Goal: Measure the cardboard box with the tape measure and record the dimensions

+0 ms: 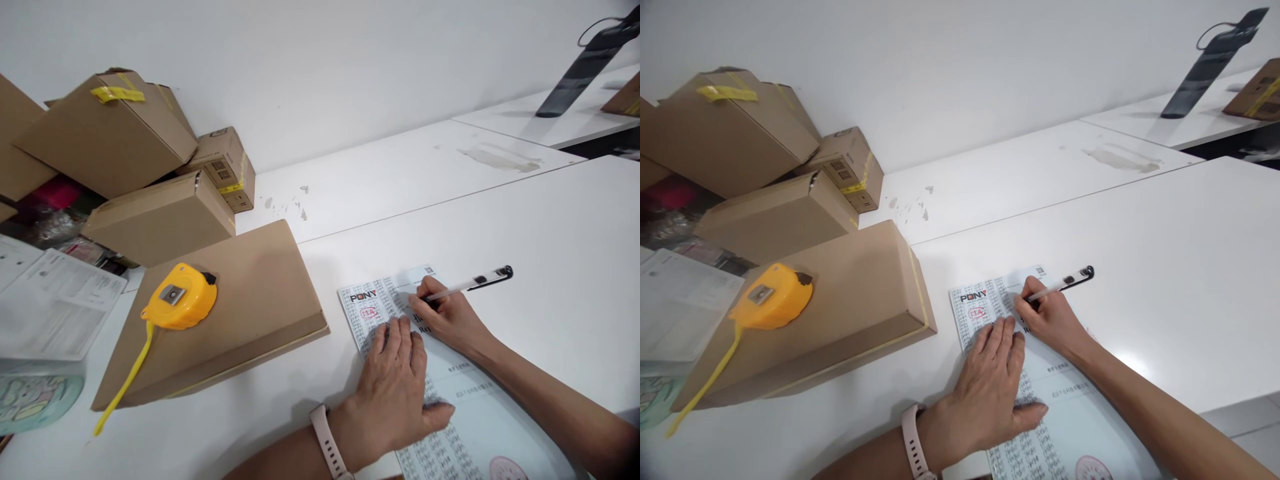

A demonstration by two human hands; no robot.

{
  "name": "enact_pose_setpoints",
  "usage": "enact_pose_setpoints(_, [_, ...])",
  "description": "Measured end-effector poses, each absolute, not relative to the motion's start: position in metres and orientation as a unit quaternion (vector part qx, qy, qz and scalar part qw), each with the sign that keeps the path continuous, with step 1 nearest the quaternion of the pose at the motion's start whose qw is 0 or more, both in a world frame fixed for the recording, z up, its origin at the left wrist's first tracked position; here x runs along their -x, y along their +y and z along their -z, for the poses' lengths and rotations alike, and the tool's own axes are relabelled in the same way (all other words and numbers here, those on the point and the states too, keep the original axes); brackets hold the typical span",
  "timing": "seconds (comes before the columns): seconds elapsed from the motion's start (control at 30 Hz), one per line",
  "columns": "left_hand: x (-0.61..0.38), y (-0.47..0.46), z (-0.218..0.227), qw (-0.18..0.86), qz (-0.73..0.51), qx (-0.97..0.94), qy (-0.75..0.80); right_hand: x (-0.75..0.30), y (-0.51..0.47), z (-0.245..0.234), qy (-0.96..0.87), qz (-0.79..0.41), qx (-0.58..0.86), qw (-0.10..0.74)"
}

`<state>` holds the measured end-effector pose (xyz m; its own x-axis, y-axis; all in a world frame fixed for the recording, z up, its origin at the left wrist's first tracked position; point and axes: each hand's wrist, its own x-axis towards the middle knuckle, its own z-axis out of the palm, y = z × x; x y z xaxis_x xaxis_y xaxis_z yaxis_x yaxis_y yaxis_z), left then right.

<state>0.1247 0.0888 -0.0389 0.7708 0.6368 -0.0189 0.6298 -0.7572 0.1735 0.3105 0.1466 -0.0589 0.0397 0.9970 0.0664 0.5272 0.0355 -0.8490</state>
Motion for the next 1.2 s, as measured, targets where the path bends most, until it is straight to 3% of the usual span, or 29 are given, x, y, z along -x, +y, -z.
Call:
enact_pose_setpoints(0.63, [-0.125,0.087,0.038,0.095,-0.024,-0.936,0.339,-0.312,0.145,0.057,-0.612,-0.308,0.624,0.374])
enact_pose_setpoints(0.97, [-0.124,0.083,0.033,0.132,-0.042,-0.927,0.348,-0.334,0.160,0.067,-0.753,-0.111,0.554,0.338])
enact_pose_setpoints(1.07, [-0.117,0.072,0.005,0.089,-0.140,-0.923,0.348,-0.335,0.161,0.074,-0.757,-0.083,0.557,0.332])
enact_pose_setpoints(1.2, [-0.071,0.069,-0.054,-0.024,-0.404,-0.820,0.405,-0.336,0.164,0.081,-0.749,-0.062,0.564,0.342])
